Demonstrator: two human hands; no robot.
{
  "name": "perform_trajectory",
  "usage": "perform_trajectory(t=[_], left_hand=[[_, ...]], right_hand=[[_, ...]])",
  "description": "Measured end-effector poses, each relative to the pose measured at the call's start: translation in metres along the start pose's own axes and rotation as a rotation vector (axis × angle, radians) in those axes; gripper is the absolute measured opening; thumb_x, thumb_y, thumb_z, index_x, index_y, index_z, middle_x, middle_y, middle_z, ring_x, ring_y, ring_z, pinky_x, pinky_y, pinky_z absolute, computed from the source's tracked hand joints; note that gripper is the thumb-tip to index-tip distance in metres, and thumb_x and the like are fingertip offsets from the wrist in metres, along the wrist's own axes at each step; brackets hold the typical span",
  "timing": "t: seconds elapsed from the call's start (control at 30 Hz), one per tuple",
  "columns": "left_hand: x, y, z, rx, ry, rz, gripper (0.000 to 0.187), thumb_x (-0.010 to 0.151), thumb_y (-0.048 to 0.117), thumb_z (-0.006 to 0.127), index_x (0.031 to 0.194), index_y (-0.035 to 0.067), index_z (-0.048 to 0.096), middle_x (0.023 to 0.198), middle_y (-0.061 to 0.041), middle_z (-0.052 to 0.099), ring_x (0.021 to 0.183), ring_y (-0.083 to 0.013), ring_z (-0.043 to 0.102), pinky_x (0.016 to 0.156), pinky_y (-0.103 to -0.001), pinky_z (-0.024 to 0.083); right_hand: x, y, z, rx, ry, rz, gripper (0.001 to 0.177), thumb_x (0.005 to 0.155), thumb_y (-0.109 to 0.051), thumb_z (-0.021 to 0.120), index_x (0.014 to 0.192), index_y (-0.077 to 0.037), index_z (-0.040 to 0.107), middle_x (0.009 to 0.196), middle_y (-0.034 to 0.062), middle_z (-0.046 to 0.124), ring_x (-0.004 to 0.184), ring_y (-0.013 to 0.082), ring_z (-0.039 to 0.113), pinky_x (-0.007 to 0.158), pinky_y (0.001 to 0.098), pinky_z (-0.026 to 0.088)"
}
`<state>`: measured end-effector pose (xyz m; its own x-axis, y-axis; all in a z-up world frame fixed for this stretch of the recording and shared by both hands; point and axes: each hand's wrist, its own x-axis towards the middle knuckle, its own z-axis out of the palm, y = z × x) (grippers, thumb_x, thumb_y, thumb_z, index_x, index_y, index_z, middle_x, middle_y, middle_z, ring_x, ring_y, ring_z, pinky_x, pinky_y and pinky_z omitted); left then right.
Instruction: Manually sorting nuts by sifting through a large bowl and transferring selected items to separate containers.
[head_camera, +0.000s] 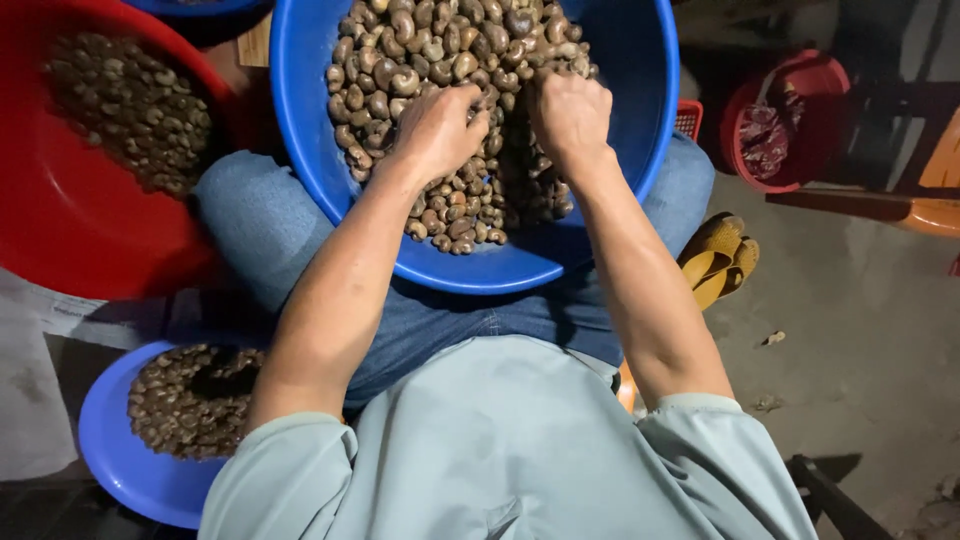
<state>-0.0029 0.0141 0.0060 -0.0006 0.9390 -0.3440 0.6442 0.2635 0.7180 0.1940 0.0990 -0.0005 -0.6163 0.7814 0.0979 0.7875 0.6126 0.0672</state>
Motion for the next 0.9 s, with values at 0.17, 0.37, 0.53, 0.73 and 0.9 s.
perform_trajectory(t=[0.17, 0.37, 0.53, 0.73, 0.9], left_hand=[[-0.003, 0.005, -0.006, -0.018, -0.013, 0.011, 0.026, 0.1, 0.013, 0.064, 0.122, 0.001, 0.068, 0.066, -0.003, 0.068, 0.039, -0.0092, 0.05, 0.056, -0.031, 0.06], [-0.004, 0.012, -0.011, 0.013, -0.003, 0.003, 0.03, 0.099, 0.015, 0.063, 0.125, 0.0, 0.067, 0.068, -0.006, 0.069, 0.045, -0.0149, 0.057, 0.074, -0.042, 0.061], [-0.004, 0.012, -0.014, -0.14, 0.054, 0.02, 0.037, 0.1, 0.015, 0.061, 0.134, 0.0, 0.062, 0.072, -0.005, 0.071, 0.037, -0.0058, 0.046, 0.028, -0.021, 0.039], [-0.018, 0.031, -0.023, -0.477, 0.292, -0.004, 0.023, 0.099, 0.028, 0.06, 0.104, 0.011, 0.074, 0.093, -0.014, 0.075, 0.091, -0.0275, 0.074, 0.084, -0.045, 0.058], [-0.055, 0.068, -0.029, -0.353, 0.683, 0.372, 0.018, 0.106, 0.01, 0.062, 0.11, -0.007, 0.067, 0.101, -0.031, 0.068, 0.101, -0.0495, 0.067, 0.082, -0.054, 0.054]], right_hand=[[0.007, 0.003, 0.031, -0.048, -0.176, 0.03, 0.02, 0.085, -0.02, 0.066, 0.072, -0.007, 0.072, 0.068, 0.0166, 0.072, 0.052, 0.0337, 0.067, 0.049, 0.0458, 0.055], [0.005, -0.005, -0.011, 0.195, -0.244, 0.084, 0.016, 0.087, -0.023, 0.07, 0.088, -0.007, 0.071, 0.076, 0.0156, 0.073, 0.062, 0.0385, 0.069, 0.054, 0.0495, 0.055], [-0.012, -0.034, -0.072, 1.012, -0.34, 0.194, 0.03, 0.104, -0.033, 0.061, 0.103, -0.004, 0.063, 0.099, 0.0121, 0.059, 0.09, 0.0247, 0.064, 0.079, 0.0414, 0.062], [-0.035, -0.078, -0.086, 1.92, -0.564, 0.931, 0.03, 0.092, -0.044, 0.059, 0.106, -0.017, 0.061, 0.072, 0.0026, 0.056, 0.049, 0.0085, 0.047, 0.036, 0.0171, 0.026], [-0.037, -0.114, -0.059, 2.206, -0.558, 1.134, 0.042, 0.093, -0.054, 0.062, 0.108, -0.015, 0.058, 0.088, 0.0122, 0.072, 0.062, 0.0235, 0.071, 0.036, 0.0271, 0.051]])
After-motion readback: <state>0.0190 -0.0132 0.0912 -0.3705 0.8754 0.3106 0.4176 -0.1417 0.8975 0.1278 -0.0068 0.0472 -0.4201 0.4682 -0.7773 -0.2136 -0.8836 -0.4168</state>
